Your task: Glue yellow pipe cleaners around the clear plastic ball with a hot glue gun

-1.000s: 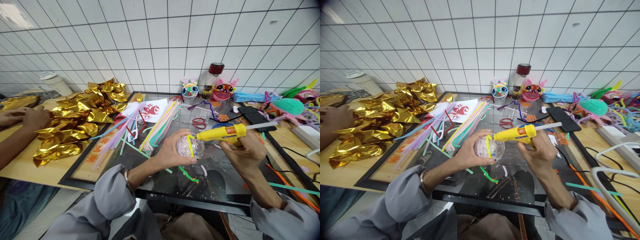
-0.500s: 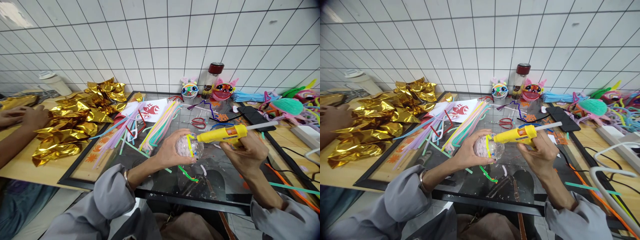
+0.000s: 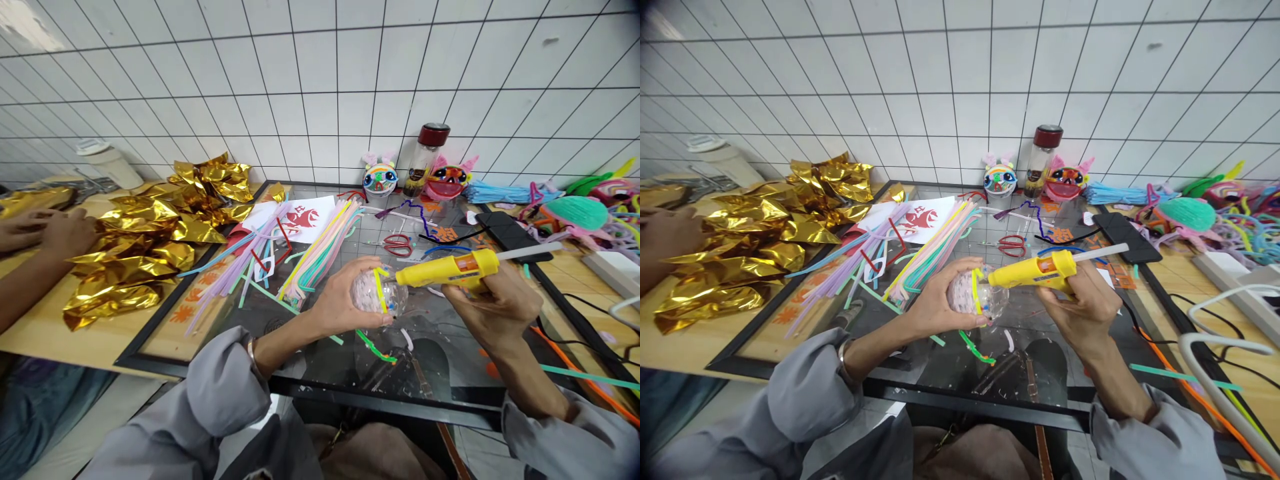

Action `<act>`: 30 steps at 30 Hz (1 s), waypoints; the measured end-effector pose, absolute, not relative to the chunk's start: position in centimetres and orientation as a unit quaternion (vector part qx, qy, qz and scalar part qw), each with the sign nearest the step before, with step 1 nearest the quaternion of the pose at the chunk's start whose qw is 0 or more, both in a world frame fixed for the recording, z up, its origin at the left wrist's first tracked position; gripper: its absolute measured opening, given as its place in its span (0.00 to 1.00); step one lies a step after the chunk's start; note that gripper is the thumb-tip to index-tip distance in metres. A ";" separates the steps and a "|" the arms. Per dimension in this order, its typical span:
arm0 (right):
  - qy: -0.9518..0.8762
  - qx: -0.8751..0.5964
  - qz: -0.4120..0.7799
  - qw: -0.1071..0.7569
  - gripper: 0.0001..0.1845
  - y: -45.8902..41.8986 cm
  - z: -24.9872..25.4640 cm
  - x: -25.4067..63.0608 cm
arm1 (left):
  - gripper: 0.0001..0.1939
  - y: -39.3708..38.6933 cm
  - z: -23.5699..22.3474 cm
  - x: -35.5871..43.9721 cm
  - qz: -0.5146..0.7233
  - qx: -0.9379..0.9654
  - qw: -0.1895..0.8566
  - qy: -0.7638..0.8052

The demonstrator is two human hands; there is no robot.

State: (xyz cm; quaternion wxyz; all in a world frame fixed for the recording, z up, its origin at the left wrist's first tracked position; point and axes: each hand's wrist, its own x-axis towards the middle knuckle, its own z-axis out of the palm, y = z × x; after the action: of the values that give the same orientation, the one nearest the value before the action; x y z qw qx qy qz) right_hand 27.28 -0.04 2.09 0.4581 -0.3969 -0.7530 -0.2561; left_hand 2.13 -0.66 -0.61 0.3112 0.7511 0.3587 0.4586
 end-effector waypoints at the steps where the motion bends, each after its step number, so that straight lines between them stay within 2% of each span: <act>1: -0.753 -0.399 -0.254 0.457 0.06 -0.1 2.1 27.3 | 0.41 -0.7 -0.6 2.1 0.458 0.751 0.311 0.359; 15: -0.743 -0.422 -0.247 0.458 0.05 -0.2 2.0 26.9 | 0.41 -0.7 -0.6 2.1 0.460 0.755 0.304 0.354; 22: -0.725 -0.429 -0.240 0.483 0.17 0.0 1.8 27.0 | 0.41 -0.7 -0.5 2.2 0.460 0.755 0.306 0.354; 25: -0.700 -0.476 -0.210 0.489 0.16 0.3 1.9 27.0 | 0.41 -0.7 -0.4 2.1 0.457 0.753 0.309 0.357; 28: -0.673 -0.584 -0.111 0.441 0.14 1.1 2.0 27.4 | 0.40 -0.7 -0.4 2.1 0.455 0.751 0.312 0.363; 30: -0.658 -0.664 -0.032 0.354 0.14 1.8 2.0 27.9 | 0.40 -0.7 -0.4 2.1 0.456 0.751 0.310 0.364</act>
State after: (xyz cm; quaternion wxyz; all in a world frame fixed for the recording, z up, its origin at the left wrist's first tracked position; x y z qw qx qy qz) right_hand 27.87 1.75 2.02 0.3543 -0.6640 -0.6577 -0.0315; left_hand 2.10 -0.74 -0.41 0.3103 0.7505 0.3635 0.4564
